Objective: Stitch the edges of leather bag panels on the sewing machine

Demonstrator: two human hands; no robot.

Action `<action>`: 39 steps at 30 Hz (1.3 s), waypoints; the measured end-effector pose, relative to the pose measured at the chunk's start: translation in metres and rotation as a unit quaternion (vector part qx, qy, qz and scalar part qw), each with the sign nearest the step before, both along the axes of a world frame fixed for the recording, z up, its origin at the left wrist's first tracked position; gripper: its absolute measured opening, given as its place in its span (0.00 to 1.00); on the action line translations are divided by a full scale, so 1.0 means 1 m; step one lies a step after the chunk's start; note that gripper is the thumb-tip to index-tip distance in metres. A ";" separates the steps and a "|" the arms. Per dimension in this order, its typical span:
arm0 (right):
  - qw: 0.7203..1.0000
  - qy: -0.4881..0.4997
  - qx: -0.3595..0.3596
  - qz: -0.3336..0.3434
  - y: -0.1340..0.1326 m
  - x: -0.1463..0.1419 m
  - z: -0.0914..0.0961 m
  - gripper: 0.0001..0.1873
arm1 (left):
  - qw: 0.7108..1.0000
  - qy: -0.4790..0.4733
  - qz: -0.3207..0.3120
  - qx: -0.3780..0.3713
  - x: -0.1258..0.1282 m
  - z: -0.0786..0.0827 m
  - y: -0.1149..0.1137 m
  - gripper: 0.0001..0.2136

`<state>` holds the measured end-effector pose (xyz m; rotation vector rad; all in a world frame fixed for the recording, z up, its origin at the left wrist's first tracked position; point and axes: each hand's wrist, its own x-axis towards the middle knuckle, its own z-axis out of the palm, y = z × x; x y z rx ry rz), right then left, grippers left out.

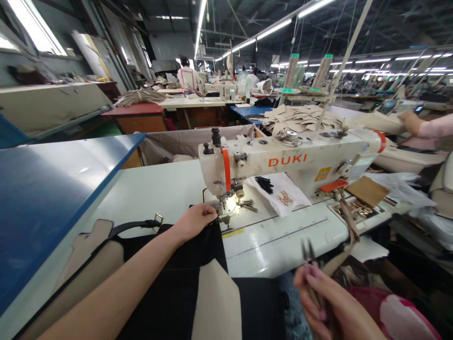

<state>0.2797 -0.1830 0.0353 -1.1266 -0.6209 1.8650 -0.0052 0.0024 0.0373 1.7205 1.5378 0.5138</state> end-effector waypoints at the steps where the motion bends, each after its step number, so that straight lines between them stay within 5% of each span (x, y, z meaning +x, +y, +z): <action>1: 0.997 0.060 -0.004 0.051 0.022 -0.019 0.006 0.25 | 1.000 -0.009 0.000 -0.006 0.000 0.000 0.000 0.11; 6: 0.958 0.147 -0.122 0.212 0.108 -0.086 0.017 0.29 | 0.998 -0.050 0.000 -0.034 -0.001 0.002 0.000 0.14; 11: 0.929 0.147 -0.198 0.277 0.140 -0.102 0.009 0.30 | 0.995 -0.074 -0.009 -0.059 -0.001 0.006 -0.001 0.13; 17: 0.918 0.153 -0.239 0.277 0.147 -0.102 0.009 0.30 | 0.995 -0.070 -0.008 -0.064 0.000 0.007 -0.001 0.13; 39: 0.954 0.057 -0.183 0.229 0.139 -0.084 0.011 0.27 | 0.991 0.120 -0.011 0.062 0.017 0.018 -0.009 0.04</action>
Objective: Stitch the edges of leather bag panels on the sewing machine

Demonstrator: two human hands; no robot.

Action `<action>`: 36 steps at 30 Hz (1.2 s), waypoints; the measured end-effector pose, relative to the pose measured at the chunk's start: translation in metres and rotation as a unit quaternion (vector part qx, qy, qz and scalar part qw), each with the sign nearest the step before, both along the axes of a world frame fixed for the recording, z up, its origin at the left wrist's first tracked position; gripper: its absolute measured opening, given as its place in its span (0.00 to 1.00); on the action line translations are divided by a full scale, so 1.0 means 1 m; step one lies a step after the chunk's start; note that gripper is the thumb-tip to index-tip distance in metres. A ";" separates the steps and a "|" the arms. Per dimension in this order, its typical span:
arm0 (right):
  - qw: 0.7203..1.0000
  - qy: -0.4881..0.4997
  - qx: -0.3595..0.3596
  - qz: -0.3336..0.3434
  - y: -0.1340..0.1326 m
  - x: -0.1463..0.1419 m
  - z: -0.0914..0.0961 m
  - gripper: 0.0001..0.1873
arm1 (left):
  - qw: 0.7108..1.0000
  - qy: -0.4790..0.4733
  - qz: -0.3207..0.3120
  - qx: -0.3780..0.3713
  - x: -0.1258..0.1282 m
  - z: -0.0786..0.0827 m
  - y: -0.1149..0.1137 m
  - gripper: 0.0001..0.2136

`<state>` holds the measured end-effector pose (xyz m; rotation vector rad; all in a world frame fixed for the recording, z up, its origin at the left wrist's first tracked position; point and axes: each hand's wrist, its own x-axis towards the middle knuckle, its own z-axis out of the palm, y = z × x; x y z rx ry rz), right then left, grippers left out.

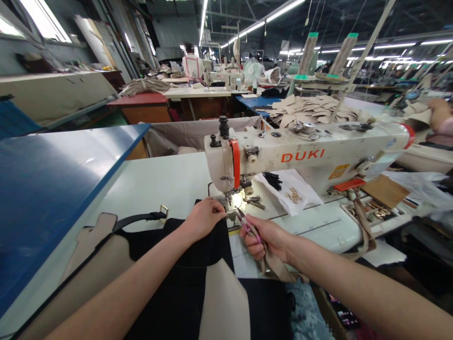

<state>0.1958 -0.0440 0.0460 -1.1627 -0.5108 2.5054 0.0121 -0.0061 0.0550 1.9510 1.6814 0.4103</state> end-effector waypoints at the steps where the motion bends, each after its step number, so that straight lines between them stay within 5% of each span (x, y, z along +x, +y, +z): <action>1: 1.000 -0.001 -0.001 0.002 0.000 0.000 0.000 0.26 | 1.000 0.001 -0.004 -0.004 -0.001 0.001 0.001 0.04; 11: 0.999 0.001 0.006 0.052 0.002 -0.009 0.000 0.26 | 0.997 -0.035 -0.036 -0.050 -0.011 0.002 0.005 0.05; 15: 0.982 -0.093 0.132 0.095 0.003 -0.011 0.001 0.26 | 0.996 -0.060 -0.030 -0.062 -0.014 0.001 0.005 0.06; 18: 0.894 -0.252 0.339 0.148 0.007 -0.006 0.004 0.26 | 0.994 -0.073 -0.030 -0.074 -0.016 0.001 0.006 0.07; 21: 0.731 -0.397 0.526 0.180 0.010 0.003 0.008 0.23 | 0.994 -0.070 -0.032 -0.074 -0.018 0.000 0.007 0.08; 24: 0.577 -0.499 0.605 0.229 0.009 0.011 0.010 0.24 | 0.997 -0.051 -0.038 -0.051 -0.017 -0.001 0.009 0.07; 26: 0.558 -0.516 0.602 0.246 0.007 0.014 0.009 0.26 | 0.998 -0.036 -0.047 -0.038 -0.016 -0.002 0.011 0.06; 36: 0.564 -0.494 0.611 0.254 0.007 0.018 0.008 0.27 | 0.995 -0.013 -0.092 -0.029 -0.009 -0.006 0.016 0.05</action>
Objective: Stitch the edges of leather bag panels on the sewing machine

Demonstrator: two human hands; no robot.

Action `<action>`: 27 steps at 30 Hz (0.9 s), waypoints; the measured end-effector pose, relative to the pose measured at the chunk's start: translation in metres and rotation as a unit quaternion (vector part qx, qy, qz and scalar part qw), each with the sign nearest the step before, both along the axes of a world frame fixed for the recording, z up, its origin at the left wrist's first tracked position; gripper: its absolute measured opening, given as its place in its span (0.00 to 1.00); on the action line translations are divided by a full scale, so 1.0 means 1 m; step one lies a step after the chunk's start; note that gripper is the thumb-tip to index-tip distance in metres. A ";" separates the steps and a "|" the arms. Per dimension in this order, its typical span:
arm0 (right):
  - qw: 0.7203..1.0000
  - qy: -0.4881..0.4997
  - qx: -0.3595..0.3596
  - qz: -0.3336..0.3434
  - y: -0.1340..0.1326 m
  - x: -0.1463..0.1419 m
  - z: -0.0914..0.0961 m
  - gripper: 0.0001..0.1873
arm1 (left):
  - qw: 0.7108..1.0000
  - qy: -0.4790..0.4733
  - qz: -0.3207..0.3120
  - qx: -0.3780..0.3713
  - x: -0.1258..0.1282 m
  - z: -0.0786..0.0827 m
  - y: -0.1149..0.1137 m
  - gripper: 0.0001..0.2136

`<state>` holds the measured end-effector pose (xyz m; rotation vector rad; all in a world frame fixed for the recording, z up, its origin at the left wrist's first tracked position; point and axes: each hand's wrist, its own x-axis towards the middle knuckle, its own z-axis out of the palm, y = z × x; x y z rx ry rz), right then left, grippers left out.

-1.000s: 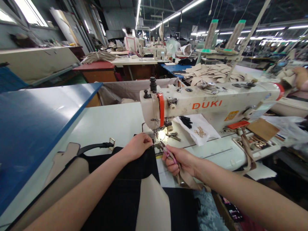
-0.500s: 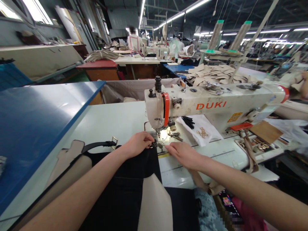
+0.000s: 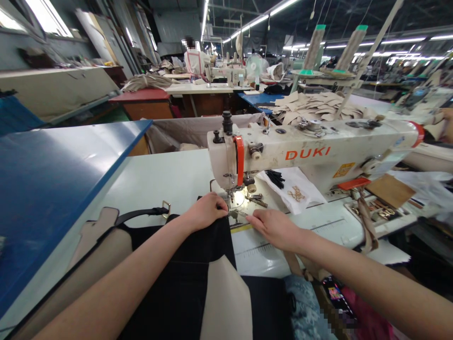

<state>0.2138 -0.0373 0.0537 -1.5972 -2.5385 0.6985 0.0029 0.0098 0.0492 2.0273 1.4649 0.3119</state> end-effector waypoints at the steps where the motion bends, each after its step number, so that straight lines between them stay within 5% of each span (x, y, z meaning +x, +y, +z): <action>1: 1.000 0.001 -0.002 0.000 0.000 0.000 0.000 0.27 | 1.000 0.001 0.002 0.003 0.000 0.000 -0.001 0.05; 15: 0.994 -0.064 0.060 0.062 0.002 -0.010 0.002 0.28 | 1.000 -0.003 -0.012 -0.022 0.002 0.009 0.003 0.06; 27: 0.990 -0.074 0.064 0.099 0.015 -0.014 -0.002 0.28 | 0.993 -0.053 0.009 -0.102 -0.003 0.000 0.006 0.09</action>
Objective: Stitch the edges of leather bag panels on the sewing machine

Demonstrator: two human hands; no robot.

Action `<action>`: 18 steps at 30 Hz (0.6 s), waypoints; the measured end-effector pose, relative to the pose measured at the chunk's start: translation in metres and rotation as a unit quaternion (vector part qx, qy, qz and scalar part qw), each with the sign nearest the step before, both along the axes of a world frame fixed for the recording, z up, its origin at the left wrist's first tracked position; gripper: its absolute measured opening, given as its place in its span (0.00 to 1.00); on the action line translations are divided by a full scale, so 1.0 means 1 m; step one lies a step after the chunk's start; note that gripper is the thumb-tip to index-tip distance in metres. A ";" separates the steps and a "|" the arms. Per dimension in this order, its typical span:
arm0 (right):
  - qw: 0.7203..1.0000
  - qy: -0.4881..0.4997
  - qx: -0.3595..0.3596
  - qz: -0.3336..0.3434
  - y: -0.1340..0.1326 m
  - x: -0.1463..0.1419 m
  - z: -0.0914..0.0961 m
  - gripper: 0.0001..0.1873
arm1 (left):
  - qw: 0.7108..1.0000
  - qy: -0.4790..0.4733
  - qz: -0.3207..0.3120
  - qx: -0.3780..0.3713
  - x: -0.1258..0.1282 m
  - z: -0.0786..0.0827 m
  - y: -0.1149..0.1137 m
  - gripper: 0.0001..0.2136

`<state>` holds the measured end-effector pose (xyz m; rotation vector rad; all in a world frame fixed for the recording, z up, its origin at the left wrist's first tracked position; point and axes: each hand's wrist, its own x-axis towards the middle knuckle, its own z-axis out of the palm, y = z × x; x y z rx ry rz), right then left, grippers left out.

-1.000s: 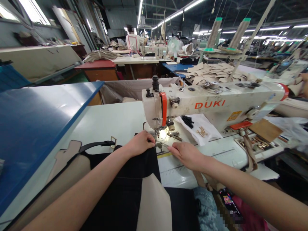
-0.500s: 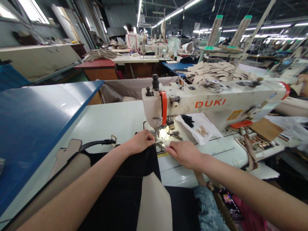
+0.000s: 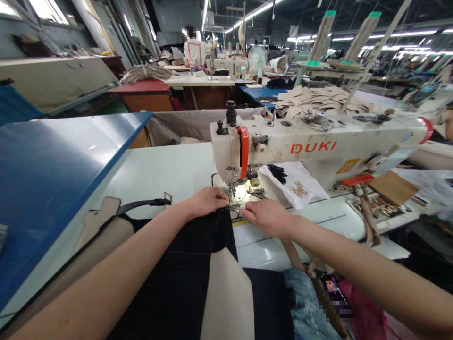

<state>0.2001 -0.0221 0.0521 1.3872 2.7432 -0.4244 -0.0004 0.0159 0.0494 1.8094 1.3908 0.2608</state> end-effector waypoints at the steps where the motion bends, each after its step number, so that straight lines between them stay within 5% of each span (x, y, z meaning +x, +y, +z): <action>1: 1.000 -0.005 0.004 0.002 0.001 -0.001 0.000 0.27 | 1.000 -0.005 0.002 -0.009 0.000 0.000 0.000 0.09; 18: 0.999 -0.027 0.008 0.039 0.011 -0.002 0.001 0.25 | 0.993 -0.066 0.051 -0.087 0.004 0.010 -0.003 0.12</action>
